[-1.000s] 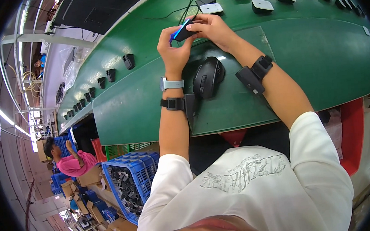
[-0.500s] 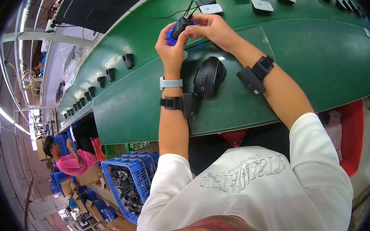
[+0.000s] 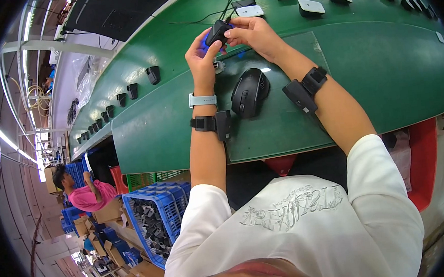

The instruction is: The person tests computer mice and charging docks by plugging each dock into a cable, placing a mouse onto it, and observing the light colors. After each test, they disconnect the cable and place the items back on the workbench before repeating the process.

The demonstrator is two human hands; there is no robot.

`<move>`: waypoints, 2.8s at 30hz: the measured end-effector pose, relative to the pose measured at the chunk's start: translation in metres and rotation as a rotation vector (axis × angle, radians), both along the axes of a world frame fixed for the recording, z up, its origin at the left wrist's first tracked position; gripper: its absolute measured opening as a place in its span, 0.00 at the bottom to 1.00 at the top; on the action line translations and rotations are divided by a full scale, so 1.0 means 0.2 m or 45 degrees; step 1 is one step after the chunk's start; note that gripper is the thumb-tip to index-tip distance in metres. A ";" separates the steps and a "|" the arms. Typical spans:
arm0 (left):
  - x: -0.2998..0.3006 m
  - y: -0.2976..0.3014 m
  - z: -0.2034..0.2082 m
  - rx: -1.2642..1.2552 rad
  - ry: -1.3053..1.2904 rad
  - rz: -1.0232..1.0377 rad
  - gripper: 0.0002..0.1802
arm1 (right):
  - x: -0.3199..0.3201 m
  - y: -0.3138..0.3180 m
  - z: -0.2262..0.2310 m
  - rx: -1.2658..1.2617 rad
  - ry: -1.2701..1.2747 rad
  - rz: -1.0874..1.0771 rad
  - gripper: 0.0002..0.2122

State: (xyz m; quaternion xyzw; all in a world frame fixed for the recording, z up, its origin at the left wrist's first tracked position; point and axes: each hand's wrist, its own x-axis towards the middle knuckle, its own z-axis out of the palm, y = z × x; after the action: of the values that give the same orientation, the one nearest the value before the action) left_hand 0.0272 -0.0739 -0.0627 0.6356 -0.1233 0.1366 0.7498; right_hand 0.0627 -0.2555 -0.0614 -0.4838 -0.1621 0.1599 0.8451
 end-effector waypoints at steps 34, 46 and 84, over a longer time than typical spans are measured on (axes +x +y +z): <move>0.06 0.13 -0.04 -0.808 0.099 -0.020 0.10 | -0.02 -0.10 0.05 0.029 0.218 0.257 0.30; 0.04 0.03 -0.04 -0.021 -0.038 0.070 0.09 | -0.02 -0.04 0.02 -0.089 -0.101 -0.128 0.27; 0.05 0.01 0.00 0.718 -0.567 0.566 0.28 | 0.00 -0.10 0.00 -0.695 -0.480 -0.082 0.17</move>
State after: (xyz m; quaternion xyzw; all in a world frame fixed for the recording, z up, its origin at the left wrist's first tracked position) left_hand 0.0367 -0.0713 -0.0630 0.7821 -0.1747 0.3898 0.4537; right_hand 0.0625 -0.2762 -0.0616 -0.7182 -0.2516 0.0781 0.6441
